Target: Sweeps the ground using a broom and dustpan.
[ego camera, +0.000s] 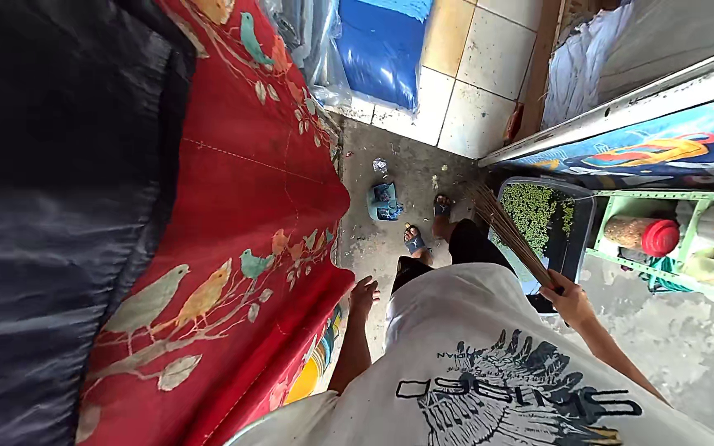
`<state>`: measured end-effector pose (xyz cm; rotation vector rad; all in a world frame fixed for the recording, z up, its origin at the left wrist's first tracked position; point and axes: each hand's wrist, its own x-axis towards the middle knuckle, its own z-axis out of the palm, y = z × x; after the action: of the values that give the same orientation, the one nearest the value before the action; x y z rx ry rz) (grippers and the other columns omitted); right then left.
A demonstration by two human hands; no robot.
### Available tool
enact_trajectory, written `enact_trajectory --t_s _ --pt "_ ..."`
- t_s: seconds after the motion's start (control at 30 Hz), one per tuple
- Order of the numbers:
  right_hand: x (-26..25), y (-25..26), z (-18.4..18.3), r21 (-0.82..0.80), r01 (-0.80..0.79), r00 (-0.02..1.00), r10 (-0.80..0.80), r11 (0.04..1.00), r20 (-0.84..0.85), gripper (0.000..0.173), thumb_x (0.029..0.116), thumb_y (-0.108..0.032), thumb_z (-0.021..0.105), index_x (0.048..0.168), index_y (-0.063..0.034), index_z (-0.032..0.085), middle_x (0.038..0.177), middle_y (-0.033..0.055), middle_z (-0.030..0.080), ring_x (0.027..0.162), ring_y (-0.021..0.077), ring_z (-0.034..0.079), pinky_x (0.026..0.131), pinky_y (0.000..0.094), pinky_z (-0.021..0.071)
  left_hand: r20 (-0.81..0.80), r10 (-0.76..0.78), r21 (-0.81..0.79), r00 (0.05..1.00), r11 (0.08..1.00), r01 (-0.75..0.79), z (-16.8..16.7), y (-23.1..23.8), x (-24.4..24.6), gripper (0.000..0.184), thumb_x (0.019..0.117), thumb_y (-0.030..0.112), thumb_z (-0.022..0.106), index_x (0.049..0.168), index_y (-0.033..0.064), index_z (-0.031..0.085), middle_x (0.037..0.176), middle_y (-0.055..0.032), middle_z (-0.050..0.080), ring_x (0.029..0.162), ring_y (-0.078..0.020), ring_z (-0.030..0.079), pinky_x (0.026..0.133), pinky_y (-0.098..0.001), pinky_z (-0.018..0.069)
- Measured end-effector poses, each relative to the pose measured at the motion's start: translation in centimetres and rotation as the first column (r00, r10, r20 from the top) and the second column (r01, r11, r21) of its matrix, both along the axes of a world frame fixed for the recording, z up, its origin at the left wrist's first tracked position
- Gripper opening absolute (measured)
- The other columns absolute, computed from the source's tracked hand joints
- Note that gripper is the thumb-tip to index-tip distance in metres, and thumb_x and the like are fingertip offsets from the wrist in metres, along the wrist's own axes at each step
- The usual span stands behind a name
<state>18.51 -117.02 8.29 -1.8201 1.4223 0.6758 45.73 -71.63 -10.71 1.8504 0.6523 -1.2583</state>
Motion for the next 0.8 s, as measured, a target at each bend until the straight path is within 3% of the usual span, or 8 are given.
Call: enact_trajectory --t_s 0.13,0.23,0.37,0.53,0.63,0.8 --pt "0.8 -1.3 -1.7 -0.018 -0.011 1.000 0.011 1.000 0.012 0.063 0.0950 -0.029 0.072 0.153 -0.0176 0.050 0.115 0.0200 0.070 0.095 0.0341 0.070 0.086 0.0593 0.0560 -0.129 -0.033 0.066 0.991 0.997 0.042 0.4 1.9 -2.8 0.050 0.1034 0.027 0.063 0.147 0.0068 0.051 0.130 -0.0229 0.065 0.101 -0.0329 0.071 0.083 -0.0502 0.0597" --pt "0.9 -0.7 -0.7 -0.007 -0.005 1.000 0.005 1.000 -0.013 0.063 0.0951 -0.029 0.072 0.153 -0.0178 0.050 0.116 0.0197 0.070 0.096 0.0336 0.070 0.086 0.0587 0.0561 -0.183 -0.037 0.105 0.982 0.993 0.057 0.3 3.4 -2.6 0.049 0.1035 0.029 0.062 0.146 0.0079 0.051 0.130 -0.0223 0.065 0.101 -0.0323 0.071 0.082 -0.0495 0.0601" --pt "0.3 0.4 1.8 -0.041 -0.044 0.996 0.041 0.998 -0.078 0.062 0.0967 -0.031 0.069 0.154 -0.0227 0.049 0.121 0.0187 0.070 0.108 0.0364 0.068 0.096 0.0632 0.0517 -0.092 -0.057 0.094 0.994 0.993 0.066 0.5 2.6 1.0 0.049 0.1045 0.027 0.060 0.148 0.0061 0.049 0.132 -0.0227 0.063 0.105 -0.0337 0.070 0.085 -0.0518 0.0600" --pt "-0.1 0.7 2.1 -0.089 -0.051 0.998 0.047 0.995 -0.053 0.062 0.0961 -0.031 0.070 0.154 -0.0226 0.049 0.122 0.0176 0.070 0.110 0.0357 0.068 0.097 0.0631 0.0515 0.029 -0.016 0.046 0.999 0.999 0.015 0.2 1.2 3.7 0.046 0.1061 0.026 0.057 0.148 0.0075 0.050 0.133 -0.0212 0.063 0.105 -0.0314 0.071 0.084 -0.0493 0.0608" --pt "0.9 -0.5 0.8 -0.108 -0.078 0.996 0.074 0.991 -0.039 0.062 0.0956 -0.032 0.070 0.154 -0.0222 0.050 0.124 0.0183 0.070 0.112 0.0374 0.067 0.098 0.0648 0.0508 0.025 0.049 0.022 0.998 0.999 -0.050 0.5 1.2 2.2 0.046 0.1059 0.024 0.057 0.148 0.0064 0.049 0.130 -0.0222 0.063 0.104 -0.0326 0.071 0.083 -0.0500 0.0605" --pt "2.1 -2.4 -1.3 -0.138 -0.087 0.996 0.090 0.987 0.014 0.060 0.0960 -0.032 0.069 0.153 -0.0229 0.051 0.123 0.0176 0.070 0.112 0.0366 0.067 0.098 0.0647 0.0508 0.003 -0.005 0.037 1.000 0.999 0.005 1.7 2.9 -2.4 0.043 0.1051 0.023 0.060 0.143 0.0043 0.054 0.128 -0.0227 0.066 0.101 -0.0306 0.072 0.085 -0.0491 0.0603"
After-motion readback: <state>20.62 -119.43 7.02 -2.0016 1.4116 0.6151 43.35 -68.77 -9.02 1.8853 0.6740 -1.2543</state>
